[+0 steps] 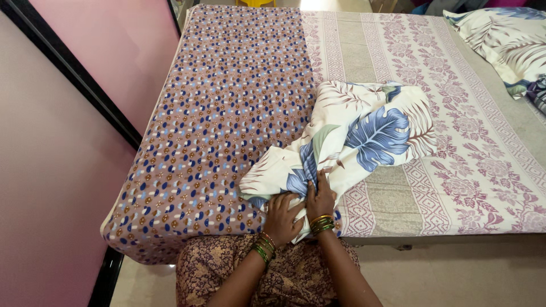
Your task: The person unfolds a floral-patterned bed sheet on a bed, smooths it out, and then folds it into a compact rectangular shape. The person uses both hands to align the edges and press down on the folds.
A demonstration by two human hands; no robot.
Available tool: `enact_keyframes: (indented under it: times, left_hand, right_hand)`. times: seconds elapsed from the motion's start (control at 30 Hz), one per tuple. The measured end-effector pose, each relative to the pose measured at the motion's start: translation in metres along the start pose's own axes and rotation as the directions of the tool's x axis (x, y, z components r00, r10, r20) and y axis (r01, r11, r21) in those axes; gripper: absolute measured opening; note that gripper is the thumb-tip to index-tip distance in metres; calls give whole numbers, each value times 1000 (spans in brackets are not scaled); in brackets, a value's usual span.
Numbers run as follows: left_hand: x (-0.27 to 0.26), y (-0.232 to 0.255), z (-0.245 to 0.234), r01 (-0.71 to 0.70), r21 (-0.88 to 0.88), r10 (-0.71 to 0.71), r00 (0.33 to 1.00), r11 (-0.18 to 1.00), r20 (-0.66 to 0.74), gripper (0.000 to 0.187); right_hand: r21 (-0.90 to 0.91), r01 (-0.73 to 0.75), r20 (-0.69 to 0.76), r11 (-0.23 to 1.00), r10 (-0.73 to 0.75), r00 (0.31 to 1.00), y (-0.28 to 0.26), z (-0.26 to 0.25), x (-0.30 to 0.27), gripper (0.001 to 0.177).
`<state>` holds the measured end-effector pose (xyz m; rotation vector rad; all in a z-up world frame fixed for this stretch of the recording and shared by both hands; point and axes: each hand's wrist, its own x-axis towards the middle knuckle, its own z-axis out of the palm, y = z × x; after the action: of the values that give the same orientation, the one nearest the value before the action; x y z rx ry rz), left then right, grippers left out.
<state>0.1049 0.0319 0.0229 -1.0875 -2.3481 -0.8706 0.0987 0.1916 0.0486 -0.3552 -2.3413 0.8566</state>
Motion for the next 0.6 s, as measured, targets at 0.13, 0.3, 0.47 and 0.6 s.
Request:
enact_keyframes:
  times: [0.13,0.3,0.47,0.6]
  left_hand:
    - [-1,1,3,-10,-10,10,999,1000,-43,42]
    - [-4,0,4,-15,13,15,999,1000,-46,41]
    - [-3,-5,6,-9,-63,5,998,998,-66,43]
    - [2,-3,1,229,-494,-273,962,839,-18,39]
  right_hand:
    - [10,11,-14,1000,-11,1000,-1,-3,0,50]
    - [-3,-11,4,1000,11,1000,-5,-4,0,51]
    - [11,28,-6,1000,-28,1000,0,-1,3,51]
    - [53,-43,23,998,42,999,6,0,-5,52]
